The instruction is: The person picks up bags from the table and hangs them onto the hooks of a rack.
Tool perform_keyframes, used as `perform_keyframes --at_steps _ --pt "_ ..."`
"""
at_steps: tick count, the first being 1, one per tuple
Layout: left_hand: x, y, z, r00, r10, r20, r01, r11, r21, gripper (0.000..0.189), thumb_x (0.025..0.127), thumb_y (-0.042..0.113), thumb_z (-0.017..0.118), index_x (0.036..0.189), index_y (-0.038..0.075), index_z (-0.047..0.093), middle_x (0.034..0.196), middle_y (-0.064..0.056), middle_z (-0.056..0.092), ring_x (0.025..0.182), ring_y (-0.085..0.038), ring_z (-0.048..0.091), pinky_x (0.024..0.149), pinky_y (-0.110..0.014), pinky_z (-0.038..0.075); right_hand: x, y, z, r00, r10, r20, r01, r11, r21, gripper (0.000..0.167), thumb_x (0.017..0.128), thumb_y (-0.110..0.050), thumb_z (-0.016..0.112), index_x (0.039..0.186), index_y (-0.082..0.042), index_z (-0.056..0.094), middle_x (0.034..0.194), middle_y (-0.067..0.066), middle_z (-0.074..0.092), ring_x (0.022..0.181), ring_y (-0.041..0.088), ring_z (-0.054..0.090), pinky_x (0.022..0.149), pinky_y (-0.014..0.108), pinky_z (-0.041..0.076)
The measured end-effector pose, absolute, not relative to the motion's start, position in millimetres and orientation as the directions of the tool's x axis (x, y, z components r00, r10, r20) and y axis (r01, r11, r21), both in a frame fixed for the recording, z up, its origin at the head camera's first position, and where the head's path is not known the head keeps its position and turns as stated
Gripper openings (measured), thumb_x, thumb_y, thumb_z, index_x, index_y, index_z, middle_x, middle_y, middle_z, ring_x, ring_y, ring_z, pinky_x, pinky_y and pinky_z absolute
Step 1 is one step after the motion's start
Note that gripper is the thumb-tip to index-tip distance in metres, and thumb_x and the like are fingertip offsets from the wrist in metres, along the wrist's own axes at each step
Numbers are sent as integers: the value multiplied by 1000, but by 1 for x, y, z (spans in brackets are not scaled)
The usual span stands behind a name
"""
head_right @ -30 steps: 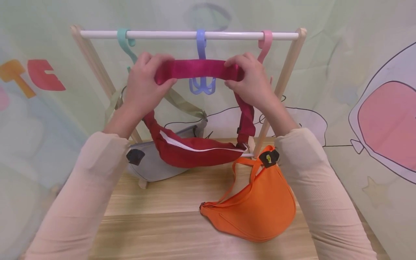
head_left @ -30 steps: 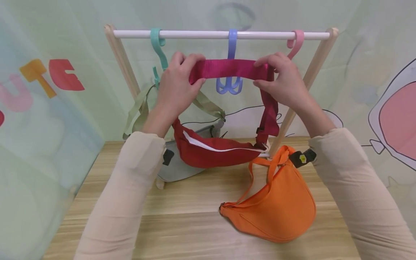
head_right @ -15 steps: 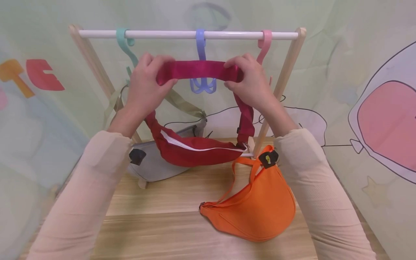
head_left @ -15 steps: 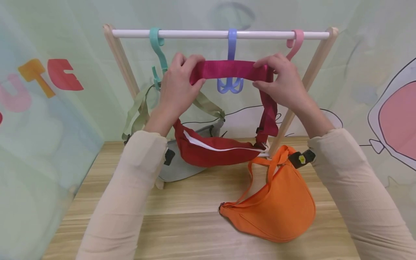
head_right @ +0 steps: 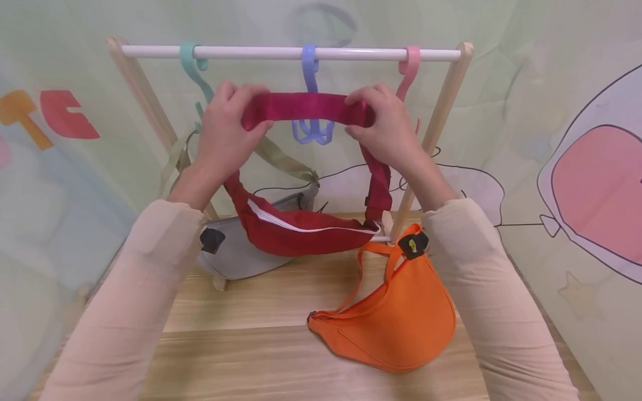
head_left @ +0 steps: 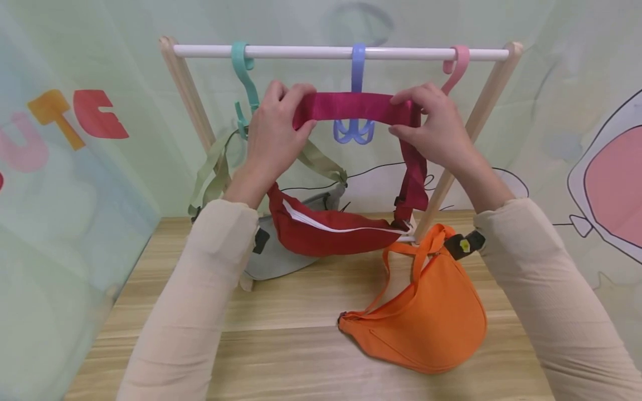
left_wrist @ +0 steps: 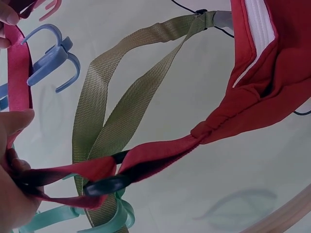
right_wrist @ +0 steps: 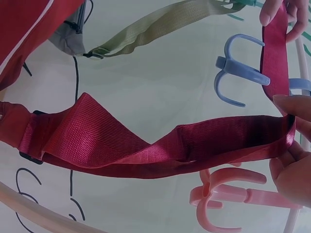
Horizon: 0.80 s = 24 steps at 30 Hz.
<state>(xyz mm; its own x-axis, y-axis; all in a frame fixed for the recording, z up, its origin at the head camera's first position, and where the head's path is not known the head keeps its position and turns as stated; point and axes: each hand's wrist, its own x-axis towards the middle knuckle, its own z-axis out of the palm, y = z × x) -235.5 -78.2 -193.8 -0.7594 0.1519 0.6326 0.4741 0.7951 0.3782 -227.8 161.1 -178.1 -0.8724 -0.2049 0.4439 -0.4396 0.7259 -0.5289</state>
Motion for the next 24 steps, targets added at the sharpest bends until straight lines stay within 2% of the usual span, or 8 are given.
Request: perform_keyframes --at_steps 24 --pt "-240 -81 -200 -758 167 631 474 805 356 39 85 21 64 123 14 55 105 -12 48 96 -22 50 80 -31 47 -228 161 -183 -883 -204 422 -424 732 -534 41 84 -15 66 123 -9 55 114 10 47 103 22 41 81 39 40"
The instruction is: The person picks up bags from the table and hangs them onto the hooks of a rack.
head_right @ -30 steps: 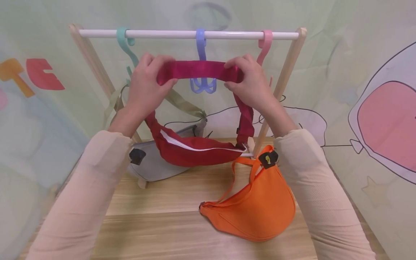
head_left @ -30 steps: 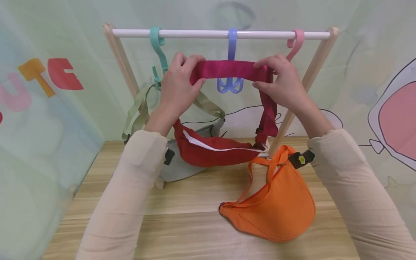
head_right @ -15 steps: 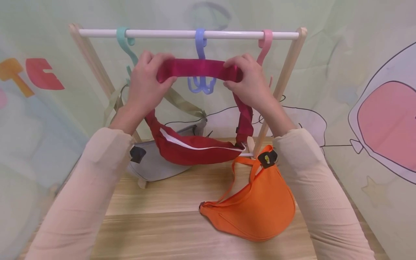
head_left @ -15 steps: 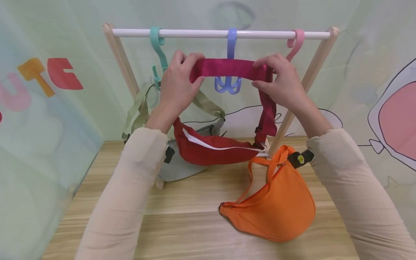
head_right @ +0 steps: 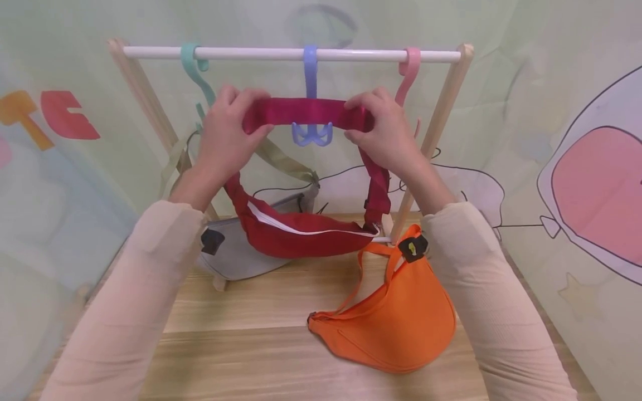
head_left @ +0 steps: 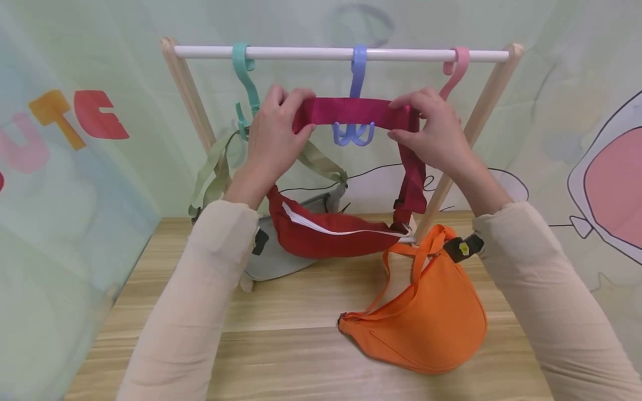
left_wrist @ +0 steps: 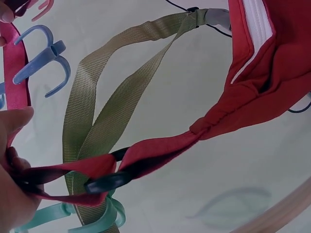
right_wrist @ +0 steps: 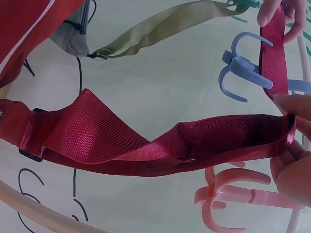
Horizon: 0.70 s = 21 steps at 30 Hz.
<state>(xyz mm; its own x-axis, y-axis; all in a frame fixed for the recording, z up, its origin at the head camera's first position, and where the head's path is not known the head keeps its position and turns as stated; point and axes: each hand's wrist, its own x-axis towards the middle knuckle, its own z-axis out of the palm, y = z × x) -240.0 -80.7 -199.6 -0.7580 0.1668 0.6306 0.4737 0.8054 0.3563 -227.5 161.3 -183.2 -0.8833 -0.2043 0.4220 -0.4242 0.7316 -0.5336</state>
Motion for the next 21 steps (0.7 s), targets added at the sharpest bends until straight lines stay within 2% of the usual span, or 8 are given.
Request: perform_keyframes --at_steps 21 --pt "-230 -87 -214 -791 177 586 470 788 397 41 83 20 67 122 15 55 103 -12 48 96 -24 51 79 -36 47 -228 162 -196 -866 -263 425 -475 696 -538 39 84 -9 65 121 -7 55 112 11 48 102 22 43 79 40 45"
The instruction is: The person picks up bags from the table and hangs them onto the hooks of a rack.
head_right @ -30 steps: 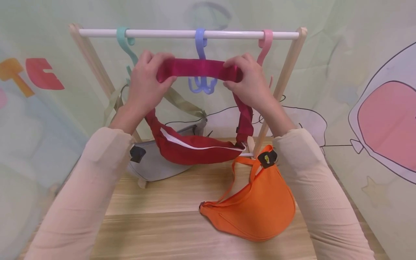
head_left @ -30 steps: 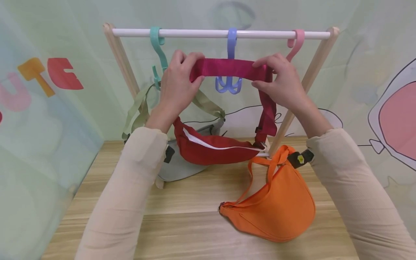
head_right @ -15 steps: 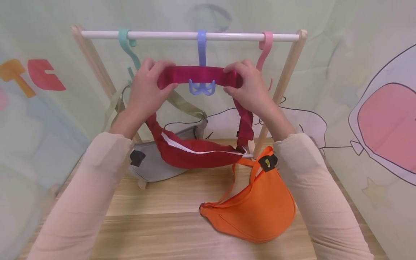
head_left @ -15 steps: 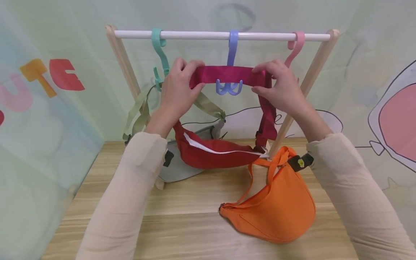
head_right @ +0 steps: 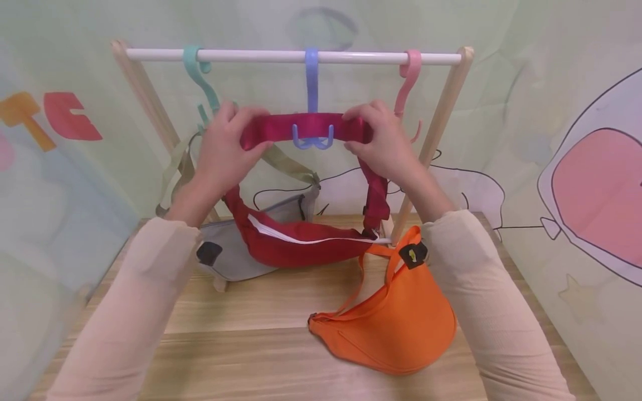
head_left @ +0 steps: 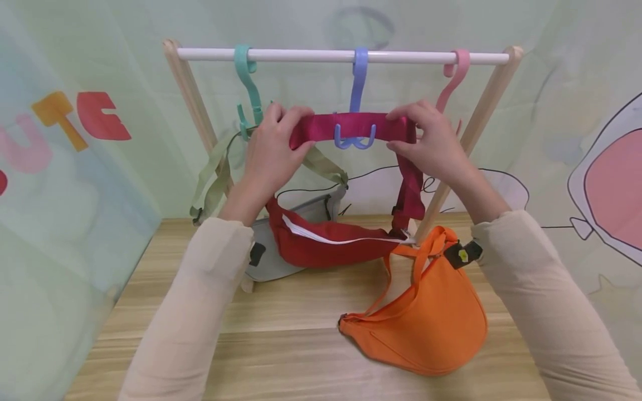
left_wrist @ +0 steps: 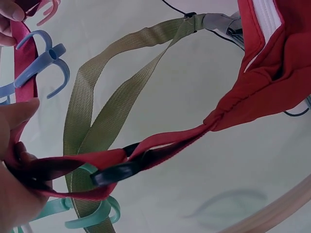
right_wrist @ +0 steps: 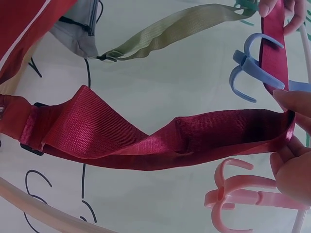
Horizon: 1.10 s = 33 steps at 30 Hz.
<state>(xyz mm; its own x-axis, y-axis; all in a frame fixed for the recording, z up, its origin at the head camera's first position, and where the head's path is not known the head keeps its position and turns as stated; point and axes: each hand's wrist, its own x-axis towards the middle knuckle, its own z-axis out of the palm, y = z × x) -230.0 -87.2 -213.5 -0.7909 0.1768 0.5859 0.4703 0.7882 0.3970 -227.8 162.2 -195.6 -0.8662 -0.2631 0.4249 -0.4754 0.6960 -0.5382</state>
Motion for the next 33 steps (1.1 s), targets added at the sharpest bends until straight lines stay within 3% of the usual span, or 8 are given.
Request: perform_keyframes --at_steps 33 --pt "-216 -87 -229 -783 167 599 493 752 436 44 80 23 70 121 14 57 102 -13 50 94 -26 51 76 -36 48 -227 164 -209 -866 -295 404 -489 672 -557 43 83 -8 66 123 -7 52 114 12 50 106 26 46 86 45 41"
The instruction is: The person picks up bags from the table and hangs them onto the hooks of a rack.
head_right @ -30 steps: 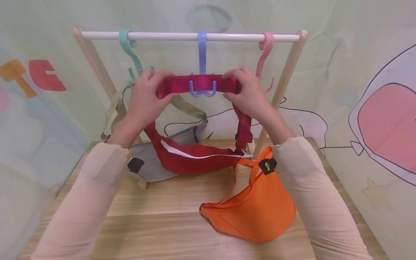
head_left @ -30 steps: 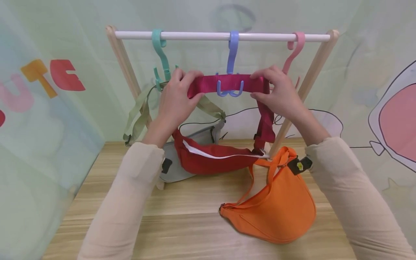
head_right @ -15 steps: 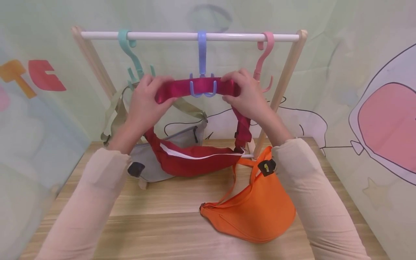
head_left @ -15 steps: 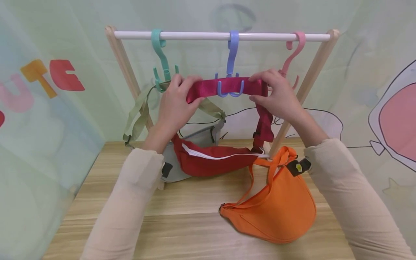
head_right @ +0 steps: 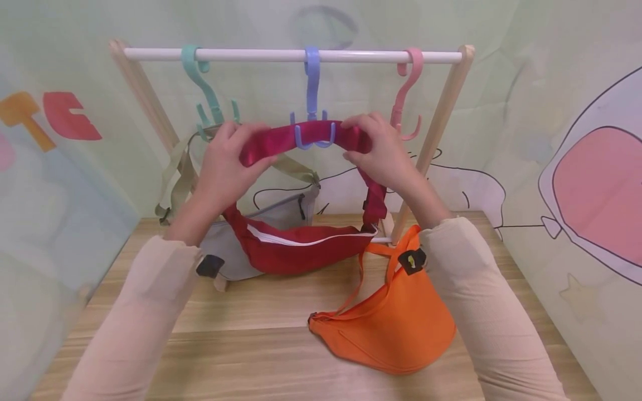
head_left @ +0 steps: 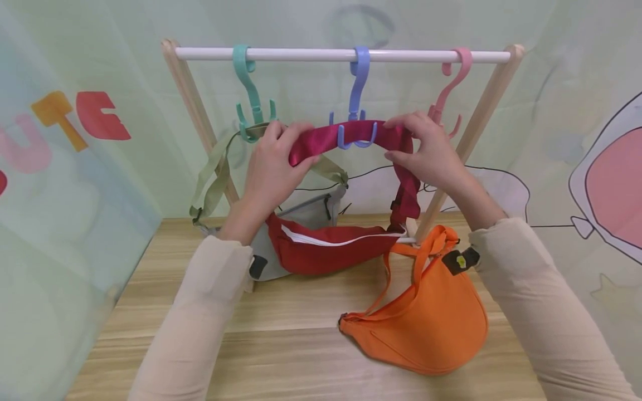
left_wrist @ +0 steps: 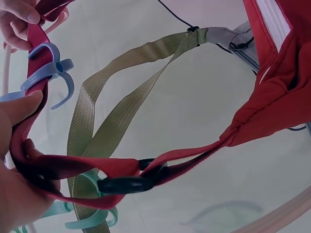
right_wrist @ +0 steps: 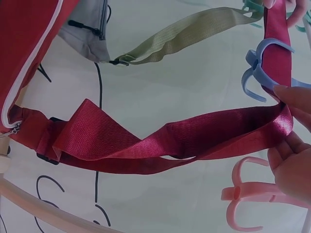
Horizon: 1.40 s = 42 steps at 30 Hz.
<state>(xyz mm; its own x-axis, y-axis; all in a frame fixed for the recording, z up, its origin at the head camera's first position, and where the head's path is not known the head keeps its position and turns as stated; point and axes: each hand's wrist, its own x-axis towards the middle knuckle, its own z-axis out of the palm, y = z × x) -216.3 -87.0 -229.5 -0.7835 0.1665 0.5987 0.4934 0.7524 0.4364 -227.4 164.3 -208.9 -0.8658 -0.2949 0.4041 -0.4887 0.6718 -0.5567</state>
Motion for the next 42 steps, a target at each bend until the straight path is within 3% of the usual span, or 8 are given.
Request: perform_keyframes --at_steps 14,26,42 --pt "-213 -90 -235 -781 196 594 514 742 431 49 79 22 72 125 15 54 105 -13 50 98 -25 50 77 -38 49 -225 168 -212 -861 -327 389 -503 656 -562 46 83 -9 66 127 -10 50 114 10 50 102 25 47 77 43 46" --pt "-203 -93 -239 -785 203 585 530 710 464 55 77 21 73 128 16 52 108 -13 49 101 -25 48 77 -40 49 -223 170 -216 -855 -356 377 -517 643 -566 54 83 -7 66 132 -12 46 117 8 53 105 24 47 76 42 47" --pt "-198 -104 -252 -777 190 600 553 661 507 56 79 20 72 130 17 51 109 -13 49 98 -25 48 74 -41 50 -220 174 -225 -815 -386 432 -578 594 -559 60 80 -2 68 134 -10 44 123 11 52 112 25 47 89 46 42"
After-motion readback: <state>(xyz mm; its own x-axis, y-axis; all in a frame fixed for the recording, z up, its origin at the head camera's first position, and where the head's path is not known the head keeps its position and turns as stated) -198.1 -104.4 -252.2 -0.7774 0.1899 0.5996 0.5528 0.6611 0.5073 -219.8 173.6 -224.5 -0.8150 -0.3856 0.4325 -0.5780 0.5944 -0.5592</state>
